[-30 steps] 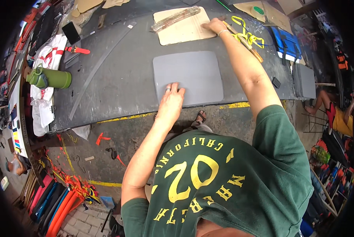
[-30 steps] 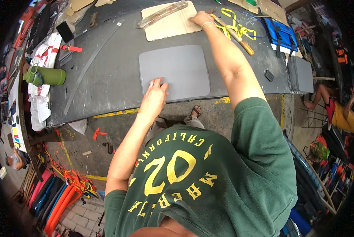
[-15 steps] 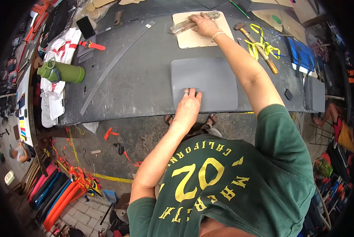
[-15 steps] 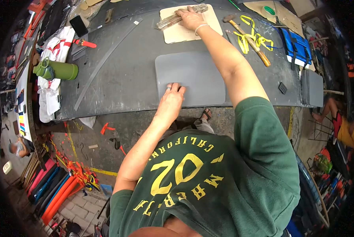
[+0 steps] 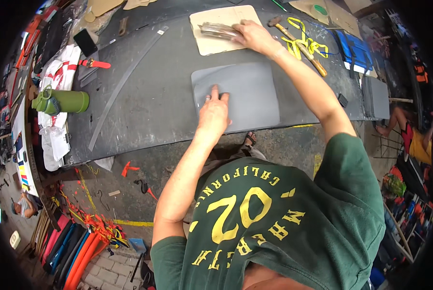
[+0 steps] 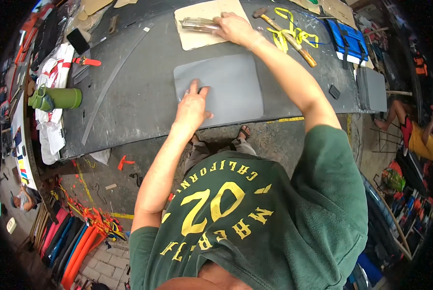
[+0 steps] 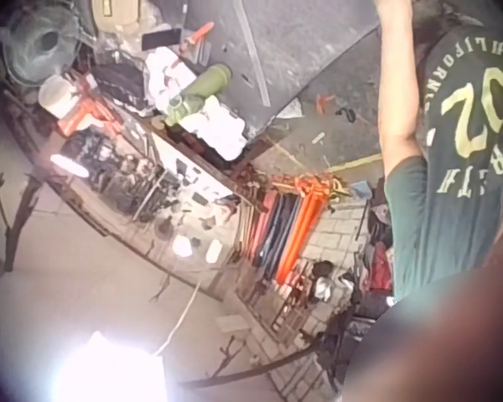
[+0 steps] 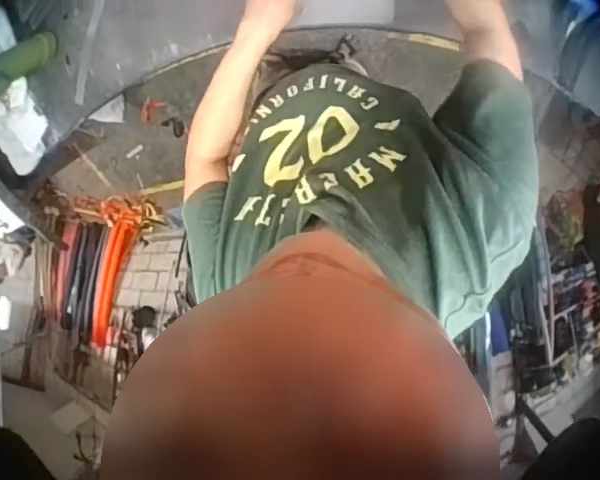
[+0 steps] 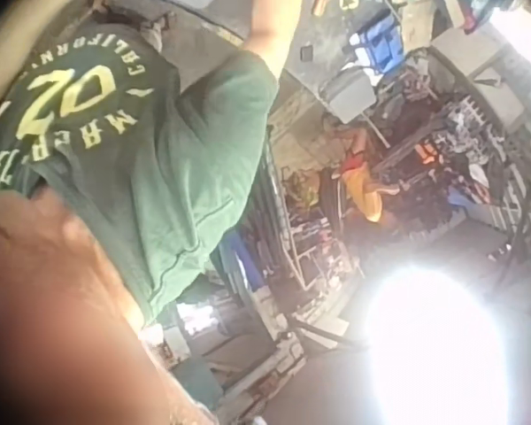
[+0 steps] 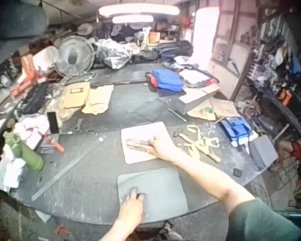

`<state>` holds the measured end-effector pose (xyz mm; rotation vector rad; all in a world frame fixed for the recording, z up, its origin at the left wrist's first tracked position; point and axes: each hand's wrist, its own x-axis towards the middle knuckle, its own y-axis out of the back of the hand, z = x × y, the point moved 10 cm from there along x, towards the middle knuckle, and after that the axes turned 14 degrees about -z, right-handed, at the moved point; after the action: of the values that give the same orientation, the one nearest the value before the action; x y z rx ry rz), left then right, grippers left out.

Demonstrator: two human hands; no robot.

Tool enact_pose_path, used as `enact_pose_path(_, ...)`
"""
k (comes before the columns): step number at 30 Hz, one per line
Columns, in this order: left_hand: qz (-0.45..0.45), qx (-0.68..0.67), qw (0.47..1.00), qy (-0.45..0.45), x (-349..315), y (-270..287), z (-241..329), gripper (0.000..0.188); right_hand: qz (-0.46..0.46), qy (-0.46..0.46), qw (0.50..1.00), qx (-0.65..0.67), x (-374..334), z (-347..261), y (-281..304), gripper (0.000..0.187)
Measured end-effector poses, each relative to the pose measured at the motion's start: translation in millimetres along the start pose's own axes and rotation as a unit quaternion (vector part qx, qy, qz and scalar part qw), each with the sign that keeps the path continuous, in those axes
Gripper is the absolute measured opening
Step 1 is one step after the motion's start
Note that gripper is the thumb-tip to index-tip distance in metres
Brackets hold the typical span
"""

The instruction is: Marking a piece of grey material using a template and then trimming the excess with a utility knife.

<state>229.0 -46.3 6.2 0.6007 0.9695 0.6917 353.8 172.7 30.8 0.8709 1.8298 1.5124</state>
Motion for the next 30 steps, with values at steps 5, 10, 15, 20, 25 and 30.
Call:
enact_pose_path(5, -0.033, 0.01, 0.999, 0.019, 8, 0, -9, 0.094, -0.086, -0.172, 0.978, 0.08, -139, 16, 9, 0.04)
enact_pose_path(10, -0.027, 0.031, 0.999, 0.001, 6, 2, -7, 0.096, -0.073, -0.278, 0.955, 0.075, -235, 47, -8, 0.047)
enact_pose_path(15, -0.046, 0.031, 0.998, 0.002, 4, 1, -12, 0.095, 0.081, -0.226, 0.959, 0.151, -186, 60, 7, 0.058)
enact_pose_path(20, -0.059, 0.018, 0.998, 0.033, 3, 6, -15, 0.094, 0.033, -0.312, 0.928, 0.202, -77, 106, -31, 0.055)
enact_pose_path(25, -0.036, 0.008, 0.999, 0.033, 5, 8, -20, 0.094, 0.021, -0.394, 0.905, 0.157, -27, 150, -62, 0.039)
enact_pose_path(30, -0.021, -0.002, 1.0, 0.009, 11, 8, -17, 0.091, 0.092, -0.25, 0.654, 0.708, -24, 171, -108, 0.008)
